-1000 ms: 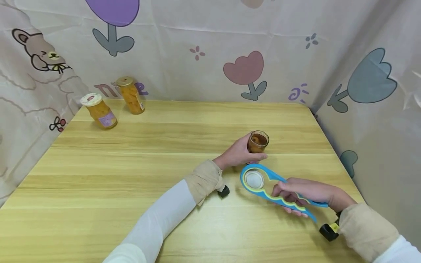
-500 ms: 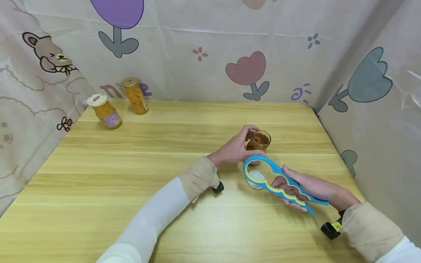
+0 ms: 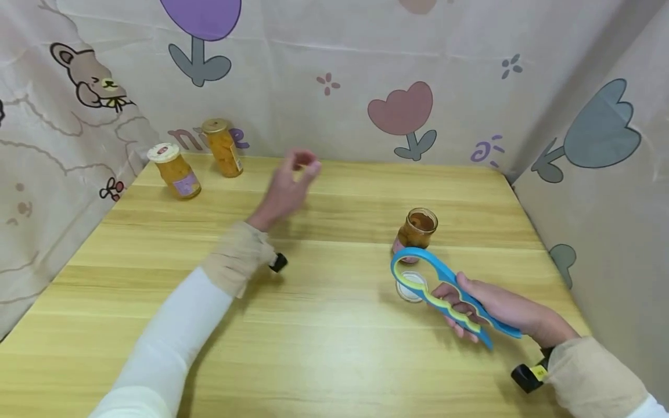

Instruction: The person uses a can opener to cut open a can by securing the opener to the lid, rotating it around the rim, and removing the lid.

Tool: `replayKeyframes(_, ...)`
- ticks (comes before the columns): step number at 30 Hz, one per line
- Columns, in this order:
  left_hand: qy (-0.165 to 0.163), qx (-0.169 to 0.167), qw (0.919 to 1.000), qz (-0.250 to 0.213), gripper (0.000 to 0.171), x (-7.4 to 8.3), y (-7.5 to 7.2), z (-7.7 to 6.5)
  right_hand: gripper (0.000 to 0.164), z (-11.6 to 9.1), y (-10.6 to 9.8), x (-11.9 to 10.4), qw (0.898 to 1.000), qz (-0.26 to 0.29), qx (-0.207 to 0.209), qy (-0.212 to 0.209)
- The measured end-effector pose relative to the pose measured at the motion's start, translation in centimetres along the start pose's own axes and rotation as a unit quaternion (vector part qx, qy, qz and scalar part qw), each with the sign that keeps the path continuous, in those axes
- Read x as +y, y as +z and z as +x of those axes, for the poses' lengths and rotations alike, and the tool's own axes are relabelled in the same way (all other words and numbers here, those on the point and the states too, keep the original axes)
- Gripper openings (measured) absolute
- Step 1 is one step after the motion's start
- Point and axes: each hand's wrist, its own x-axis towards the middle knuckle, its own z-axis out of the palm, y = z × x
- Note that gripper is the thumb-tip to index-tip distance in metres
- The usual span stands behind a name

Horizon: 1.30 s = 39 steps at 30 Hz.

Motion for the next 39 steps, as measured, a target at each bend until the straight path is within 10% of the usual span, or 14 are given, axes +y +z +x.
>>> replayKeyframes(7,-0.019,0.12,0.9911,0.056,0.035,-2.5,-10.4,1.1,0.057,-0.5,0.1,1.0,0.998,0.013,-0.022,-0.059)
replayKeyframes(13,-0.042,0.315,0.94,0.125,0.022,-1.9,-17.6,0.0,0.056,0.4,0.6,1.1,0.999,-0.019,0.022,-0.043)
replayKeyframes(16,-0.086,0.358,0.9229,0.112,0.025,-2.6,-20.0,-0.3,0.057,0.6,0.6,1.0,0.999,-0.017,0.031,-0.04)
replayKeyframes(24,-0.197,0.298,0.9328,-0.049,0.073,-8.6,-21.9,-1.4,0.062,0.2,0.1,1.0,0.998,0.01,0.024,-0.056)
replayKeyframes(30,-0.21,0.273,0.9176,-0.198,0.08,-10.5,-22.2,-1.8,0.063,0.6,-0.3,1.0,0.997,-0.003,0.043,-0.061)
replayKeyframes(39,-0.221,0.271,0.9268,-0.136,0.074,-11.8,-20.5,-1.7,0.064,0.2,0.1,1.8,0.998,0.004,0.046,-0.052)
